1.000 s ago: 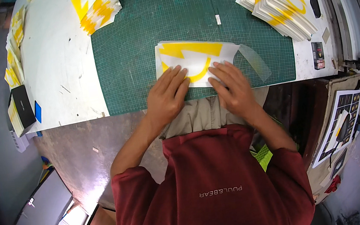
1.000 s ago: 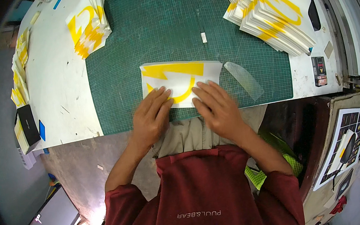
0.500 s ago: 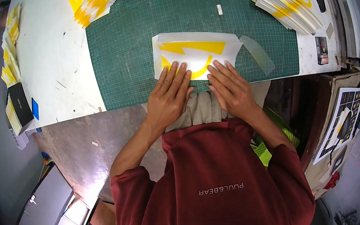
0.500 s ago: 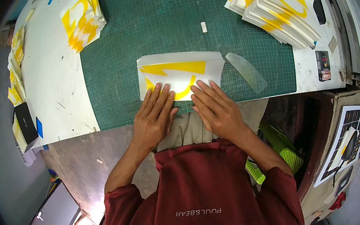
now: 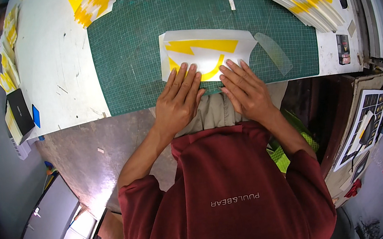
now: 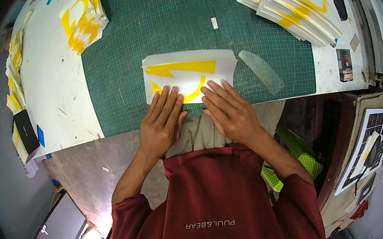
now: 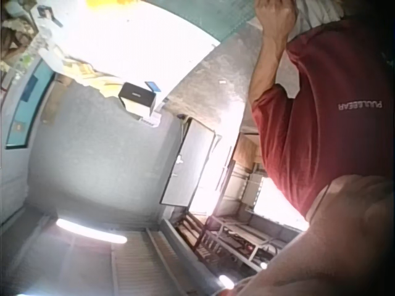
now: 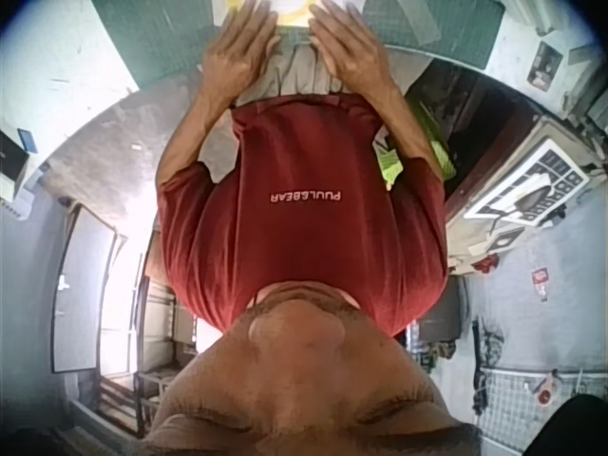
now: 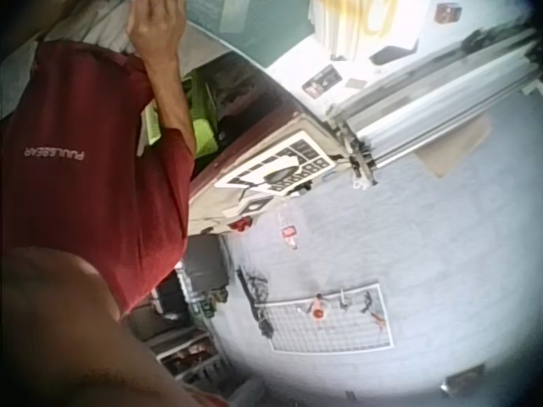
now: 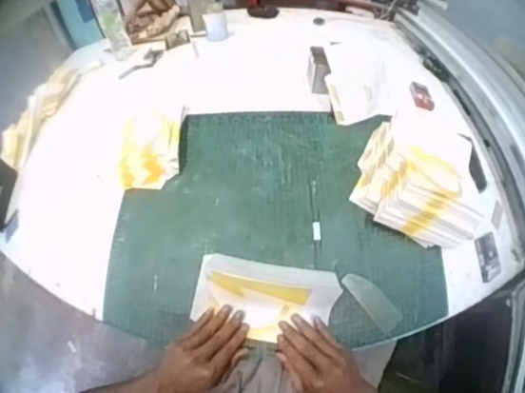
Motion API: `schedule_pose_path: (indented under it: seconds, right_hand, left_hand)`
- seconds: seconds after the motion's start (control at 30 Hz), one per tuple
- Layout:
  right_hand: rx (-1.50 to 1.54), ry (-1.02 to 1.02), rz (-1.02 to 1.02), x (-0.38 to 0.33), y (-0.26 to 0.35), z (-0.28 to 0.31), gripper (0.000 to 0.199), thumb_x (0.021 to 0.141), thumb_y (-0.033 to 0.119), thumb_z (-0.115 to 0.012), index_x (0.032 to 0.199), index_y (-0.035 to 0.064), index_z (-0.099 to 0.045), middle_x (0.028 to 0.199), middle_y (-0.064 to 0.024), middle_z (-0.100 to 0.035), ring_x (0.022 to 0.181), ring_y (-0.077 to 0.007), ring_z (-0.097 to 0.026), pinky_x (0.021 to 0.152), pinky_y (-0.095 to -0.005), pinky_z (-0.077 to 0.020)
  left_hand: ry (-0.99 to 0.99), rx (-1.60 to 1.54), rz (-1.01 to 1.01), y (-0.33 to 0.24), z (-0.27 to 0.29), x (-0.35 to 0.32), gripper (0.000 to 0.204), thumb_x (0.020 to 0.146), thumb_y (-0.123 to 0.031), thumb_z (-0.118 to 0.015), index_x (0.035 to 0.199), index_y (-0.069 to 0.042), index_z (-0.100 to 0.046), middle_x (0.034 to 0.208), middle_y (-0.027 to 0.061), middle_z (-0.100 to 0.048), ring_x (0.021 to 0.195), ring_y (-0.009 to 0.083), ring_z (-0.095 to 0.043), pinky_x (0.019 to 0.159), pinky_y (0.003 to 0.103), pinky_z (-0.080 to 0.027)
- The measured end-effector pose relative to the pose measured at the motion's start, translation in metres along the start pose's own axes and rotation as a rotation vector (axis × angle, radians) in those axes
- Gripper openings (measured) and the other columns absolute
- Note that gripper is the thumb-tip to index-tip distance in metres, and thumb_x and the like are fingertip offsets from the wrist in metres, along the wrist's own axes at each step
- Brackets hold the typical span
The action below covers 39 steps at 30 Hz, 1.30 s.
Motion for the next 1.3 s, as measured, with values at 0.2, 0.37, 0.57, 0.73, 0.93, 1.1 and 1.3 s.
schedule_pose_path:
  seconds: [0.2,0.37,0.57,0.73,0.93,1.1,1.3]
  right_hand:
    - [0.012,0.008,-0.006,0.0,0.0,0.0,0.034,0.084,0.006,-0.079,0.117,-0.0024,-0.072,0.14,-0.0139,-0.063,0.137,-0.0316,-0.056,0.115,-0.0529,-0.0466]
    - [0.027,-0.005,-0.011,0.0,0.0,0.0,0.036,0.083,0.005,-0.08,0.117,-0.0032,-0.071,0.138,-0.0136,-0.064,0.137,-0.032,-0.056,0.114,-0.0533,-0.047]
    - [-0.113,0.02,-0.057,0.013,0.012,-0.004,0.044,0.086,0.028,-0.079,0.123,0.0054,-0.07,0.124,-0.013,-0.063,0.128,-0.0348,-0.056,0.115,-0.0606,-0.0393]
    - [-0.245,0.018,-0.168,0.016,0.023,-0.017,0.053,0.088,0.045,-0.075,0.13,0.0143,-0.07,0.119,-0.0123,-0.057,0.124,-0.0349,-0.051,0.116,-0.0681,-0.0277]
    - [-0.355,-0.008,-0.257,-0.028,-0.005,0.019,0.051,0.09,0.043,-0.076,0.131,0.014,-0.069,0.121,-0.0122,-0.057,0.124,-0.0354,-0.051,0.114,-0.0694,-0.0242]
    - [-0.388,0.009,-0.274,-0.014,0.005,0.024,0.047,0.09,0.039,-0.077,0.128,0.0127,-0.07,0.121,-0.0123,-0.058,0.124,-0.0358,-0.052,0.115,-0.0696,-0.0229]
    - [-0.175,-0.144,-0.084,0.082,0.006,0.035,0.036,0.088,0.019,-0.079,0.122,0.0095,-0.073,0.112,-0.0122,-0.065,0.112,-0.0298,-0.061,0.116,-0.0542,-0.0332]
  left_hand:
    - [-0.002,-0.01,0.0,0.0,-0.001,-0.001,0.046,0.089,-0.016,-0.078,0.131,0.0,-0.068,0.144,0.0172,-0.062,0.138,0.0355,-0.055,0.115,0.049,-0.046]
    - [-0.019,-0.036,-0.008,0.0,0.002,0.001,0.049,0.087,-0.012,-0.079,0.132,0.001,-0.066,0.142,0.0189,-0.062,0.136,0.0357,-0.057,0.113,0.049,-0.047]
    - [0.022,0.037,0.113,0.005,0.008,-0.006,0.053,0.094,-0.024,-0.073,0.14,-0.003,-0.062,0.147,0.0138,-0.059,0.139,0.0297,-0.055,0.116,0.049,-0.042]
    - [0.072,0.124,0.131,0.001,0.003,-0.012,0.057,0.097,-0.031,-0.067,0.145,-0.001,-0.057,0.152,0.0148,-0.055,0.144,0.0304,-0.049,0.12,0.054,-0.034]
    - [0.094,0.085,0.271,-0.029,-0.005,-0.008,0.07,0.099,-0.042,-0.062,0.152,0.0,-0.047,0.162,0.0188,-0.04,0.152,0.0396,-0.036,0.122,0.061,-0.025]
    - [0.147,-0.011,0.189,-0.045,-0.025,0.003,0.078,0.097,-0.049,-0.062,0.153,0.001,-0.044,0.166,0.0219,-0.031,0.154,0.0439,-0.029,0.123,0.059,-0.025]
    - [0.09,0.012,0.167,-0.041,-0.024,0.005,0.075,0.095,-0.05,-0.064,0.149,0.0,-0.05,0.16,0.021,-0.039,0.148,0.0412,-0.036,0.121,0.054,-0.03]
Point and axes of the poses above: each hand's wrist, its own x-axis towards the middle knuckle, its own z-axis out of the back of the hand, y = z × x, the point moved 2 cm from there along x, towards the middle knuckle
